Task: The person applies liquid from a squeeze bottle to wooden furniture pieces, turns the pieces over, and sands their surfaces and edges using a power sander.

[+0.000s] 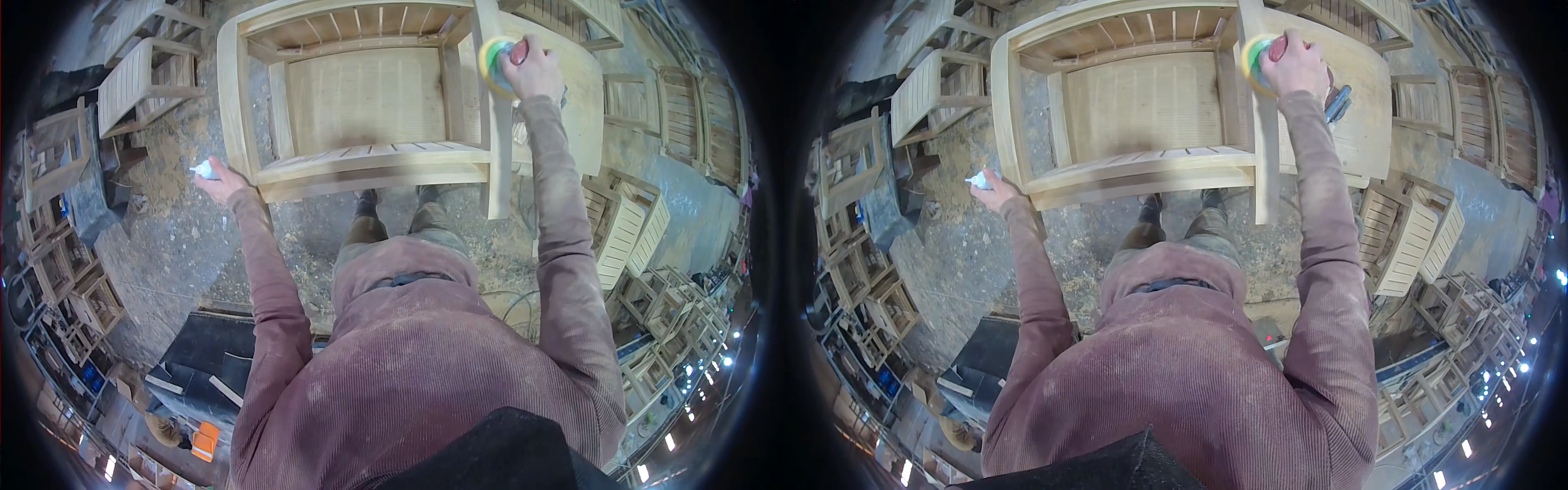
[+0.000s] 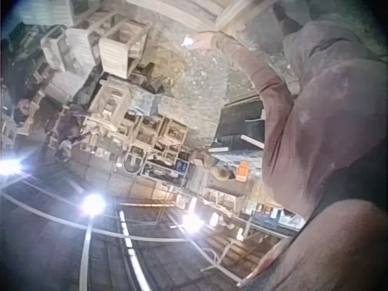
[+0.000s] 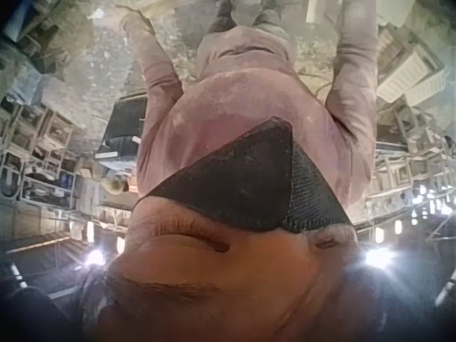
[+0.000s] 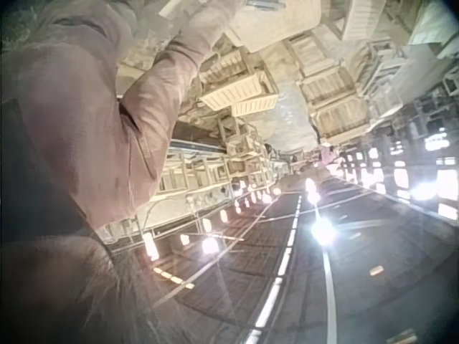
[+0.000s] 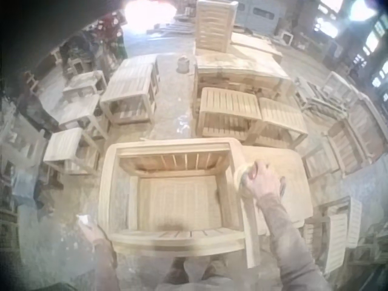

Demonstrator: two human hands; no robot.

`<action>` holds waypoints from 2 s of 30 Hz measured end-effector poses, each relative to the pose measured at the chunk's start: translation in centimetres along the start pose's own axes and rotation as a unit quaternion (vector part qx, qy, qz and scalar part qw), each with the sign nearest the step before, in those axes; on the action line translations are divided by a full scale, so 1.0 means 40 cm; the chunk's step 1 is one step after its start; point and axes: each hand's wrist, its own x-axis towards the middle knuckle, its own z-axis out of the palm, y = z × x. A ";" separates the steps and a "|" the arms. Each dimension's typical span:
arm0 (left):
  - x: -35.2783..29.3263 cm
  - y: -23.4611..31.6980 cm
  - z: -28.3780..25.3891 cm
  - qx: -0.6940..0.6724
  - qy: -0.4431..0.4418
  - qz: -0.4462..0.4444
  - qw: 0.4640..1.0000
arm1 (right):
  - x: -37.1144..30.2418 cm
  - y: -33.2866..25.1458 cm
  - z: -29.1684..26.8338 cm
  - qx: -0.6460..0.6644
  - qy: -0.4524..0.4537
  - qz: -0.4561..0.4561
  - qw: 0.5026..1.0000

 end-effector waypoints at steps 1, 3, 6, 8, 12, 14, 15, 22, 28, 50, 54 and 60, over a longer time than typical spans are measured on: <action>0.003 -0.002 -0.001 -0.015 -0.002 0.008 1.000 | 0.013 -0.012 0.000 -0.002 0.000 0.006 1.000; 0.008 -0.003 -0.006 -0.029 -0.004 0.016 0.999 | -0.049 -0.001 -0.005 0.009 -0.004 -0.019 1.000; -0.007 0.021 -0.004 -0.008 -0.011 0.012 1.000 | -0.221 0.070 -0.021 0.049 0.009 -0.087 0.995; -0.006 0.021 -0.007 -0.017 -0.004 0.006 1.000 | -0.358 0.084 -0.061 0.073 -0.009 -0.079 0.994; -0.010 0.032 -0.004 -0.029 0.008 -0.005 1.000 | -0.537 0.126 -0.104 0.093 -0.074 -0.051 0.992; -0.017 0.042 0.005 0.011 0.002 0.002 1.000 | -0.538 0.177 -0.103 0.143 -0.016 -0.042 0.989; -0.015 0.047 0.009 0.013 0.009 -0.005 1.000 | -0.520 0.210 -0.097 0.194 0.039 -0.029 0.980; 0.014 0.044 0.004 0.080 0.027 -0.002 0.996 | -0.166 0.349 0.242 0.222 -0.033 0.059 0.973; 0.004 0.009 0.106 0.061 0.006 -0.005 0.998 | -0.080 0.361 0.747 0.137 -0.161 -0.238 0.948; 0.028 0.013 0.008 0.160 0.018 -0.017 0.987 | -0.129 0.159 0.632 0.139 -0.097 -0.408 0.897; 0.011 0.028 0.076 0.192 0.008 -0.040 0.981 | 0.060 0.281 0.738 0.232 -0.204 -0.175 0.935; 0.019 0.030 0.005 0.102 0.021 -0.024 0.994 | 0.119 0.219 0.441 0.135 0.075 -0.076 0.985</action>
